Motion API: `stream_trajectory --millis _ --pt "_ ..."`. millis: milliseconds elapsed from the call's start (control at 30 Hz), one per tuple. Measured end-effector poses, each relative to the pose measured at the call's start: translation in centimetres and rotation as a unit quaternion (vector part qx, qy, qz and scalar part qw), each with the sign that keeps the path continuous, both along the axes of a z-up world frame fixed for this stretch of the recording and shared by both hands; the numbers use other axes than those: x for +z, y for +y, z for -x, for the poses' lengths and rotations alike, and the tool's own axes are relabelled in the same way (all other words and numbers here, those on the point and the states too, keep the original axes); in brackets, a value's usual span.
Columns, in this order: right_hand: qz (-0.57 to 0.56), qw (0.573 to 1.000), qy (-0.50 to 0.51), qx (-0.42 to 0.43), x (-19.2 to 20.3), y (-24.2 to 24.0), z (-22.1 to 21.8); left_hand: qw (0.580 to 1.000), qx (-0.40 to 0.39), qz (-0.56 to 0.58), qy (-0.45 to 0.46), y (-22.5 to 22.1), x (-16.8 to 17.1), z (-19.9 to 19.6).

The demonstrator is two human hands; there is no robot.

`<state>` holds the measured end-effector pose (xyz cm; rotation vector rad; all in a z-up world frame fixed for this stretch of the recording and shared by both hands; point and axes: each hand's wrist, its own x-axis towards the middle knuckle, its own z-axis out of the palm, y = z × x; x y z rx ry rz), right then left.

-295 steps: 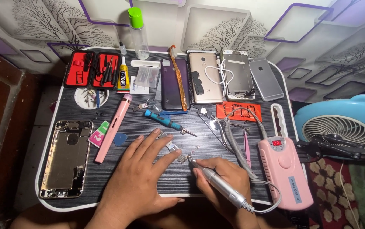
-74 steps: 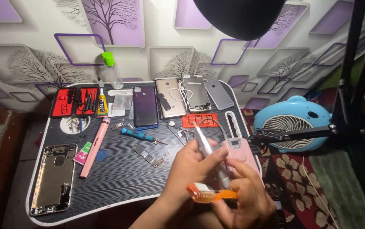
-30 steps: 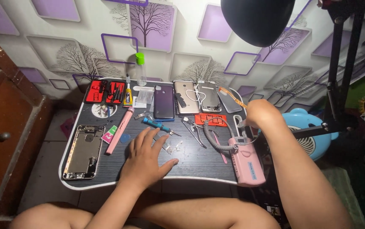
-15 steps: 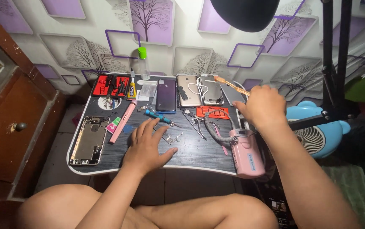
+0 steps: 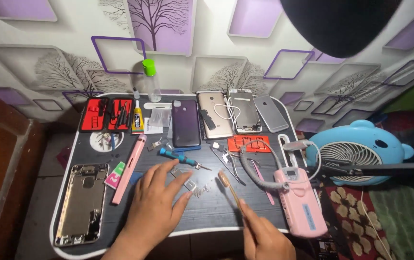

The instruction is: The person is repairing a small electronic circuit board, using a rotary tool to grind a component, cleaning it with a brush, and inspecting parts.

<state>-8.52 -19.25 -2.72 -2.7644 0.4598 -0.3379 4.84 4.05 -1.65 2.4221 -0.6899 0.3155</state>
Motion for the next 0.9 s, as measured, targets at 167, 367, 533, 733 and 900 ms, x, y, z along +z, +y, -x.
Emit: stream_trajectory --millis 167,367,533,733,900 --pt "0.080 0.995 0.048 0.027 -1.6 -1.1 -0.4 0.998 -0.066 -0.019 -0.005 0.3 -0.4 -2.0" --pt "-0.101 0.890 0.306 0.324 -11.5 -9.9 0.7 0.998 -0.059 0.007 0.004 0.3 -0.2 -1.8" --pt "-0.031 0.960 0.156 0.230 -4.4 -4.2 -1.0 0.998 -0.050 0.003 -0.032 0.2 -0.1 -1.8" --pt "-0.030 0.957 0.211 0.197 -6.0 -3.8 -0.2 0.998 -0.036 -0.009 -0.050 -0.1 0.2 -1.5" --pt "0.097 0.990 -0.097 0.038 -3.8 0.0 -0.7 0.998 -0.029 -0.019 -0.048 0.0 0.2 -1.3"
